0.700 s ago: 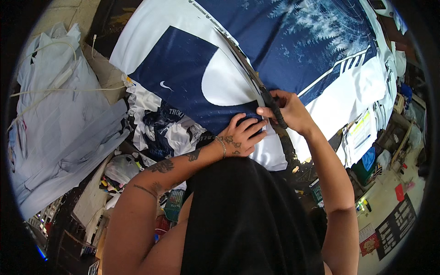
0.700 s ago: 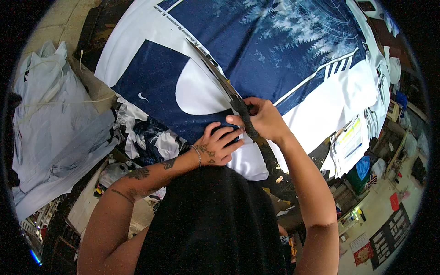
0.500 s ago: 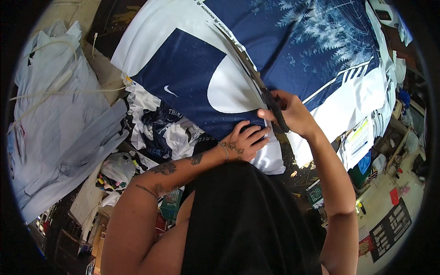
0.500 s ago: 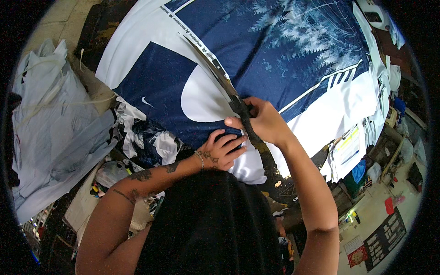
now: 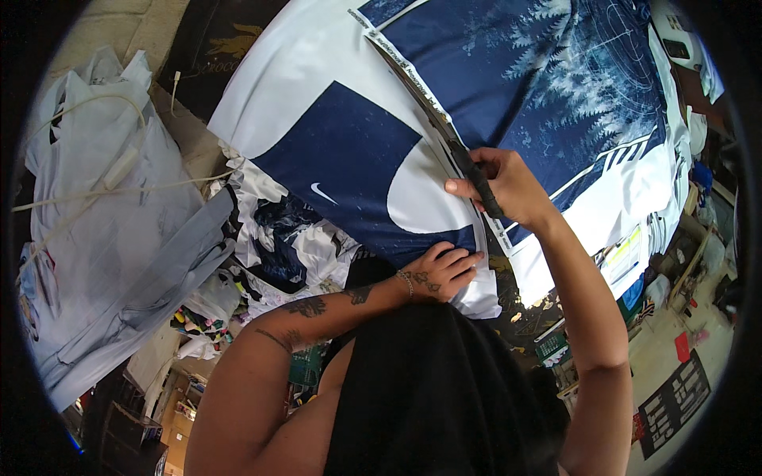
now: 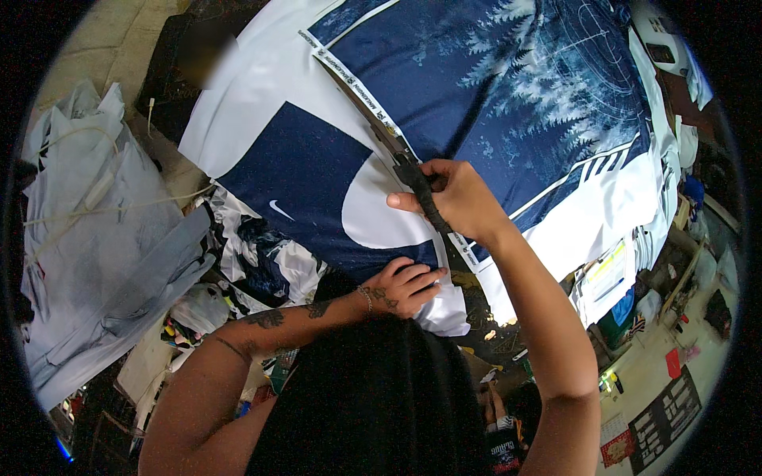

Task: The person cuts printed t-shirts into rectangular pieces using shears, then cuts the white backing fabric into matching rectangles. The person folds the cut pieces and stacks them on the table.

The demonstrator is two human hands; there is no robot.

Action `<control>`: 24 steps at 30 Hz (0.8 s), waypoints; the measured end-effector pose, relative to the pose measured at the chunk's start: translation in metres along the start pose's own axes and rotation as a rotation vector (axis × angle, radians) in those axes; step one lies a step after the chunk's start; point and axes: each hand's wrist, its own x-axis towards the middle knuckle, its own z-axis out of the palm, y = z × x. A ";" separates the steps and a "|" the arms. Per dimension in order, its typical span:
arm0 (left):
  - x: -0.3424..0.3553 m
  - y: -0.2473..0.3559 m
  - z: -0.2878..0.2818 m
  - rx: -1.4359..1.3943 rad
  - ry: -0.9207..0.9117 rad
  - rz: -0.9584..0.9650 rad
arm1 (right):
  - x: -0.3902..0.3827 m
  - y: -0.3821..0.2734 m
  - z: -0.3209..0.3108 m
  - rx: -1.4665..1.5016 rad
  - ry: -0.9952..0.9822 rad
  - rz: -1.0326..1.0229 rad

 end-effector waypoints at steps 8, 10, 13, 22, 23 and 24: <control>-0.002 -0.003 0.000 -0.071 -0.016 0.037 | 0.032 -0.034 0.000 -0.073 -0.011 -0.017; -0.006 -0.002 0.005 -0.142 -0.046 0.049 | 0.039 -0.047 0.001 -0.100 -0.001 -0.166; -0.006 -0.002 0.009 -0.216 -0.081 0.109 | 0.053 -0.060 0.000 -0.104 0.037 -0.197; 0.025 0.032 0.078 -0.695 -0.617 0.055 | 0.049 -0.073 -0.007 -0.230 -0.032 -0.146; 0.035 0.036 0.084 -0.839 -0.811 -0.035 | 0.038 -0.071 -0.006 -0.242 -0.006 -0.157; 0.047 0.040 0.085 -0.985 -0.920 -0.141 | 0.022 -0.066 -0.005 -0.257 0.023 -0.154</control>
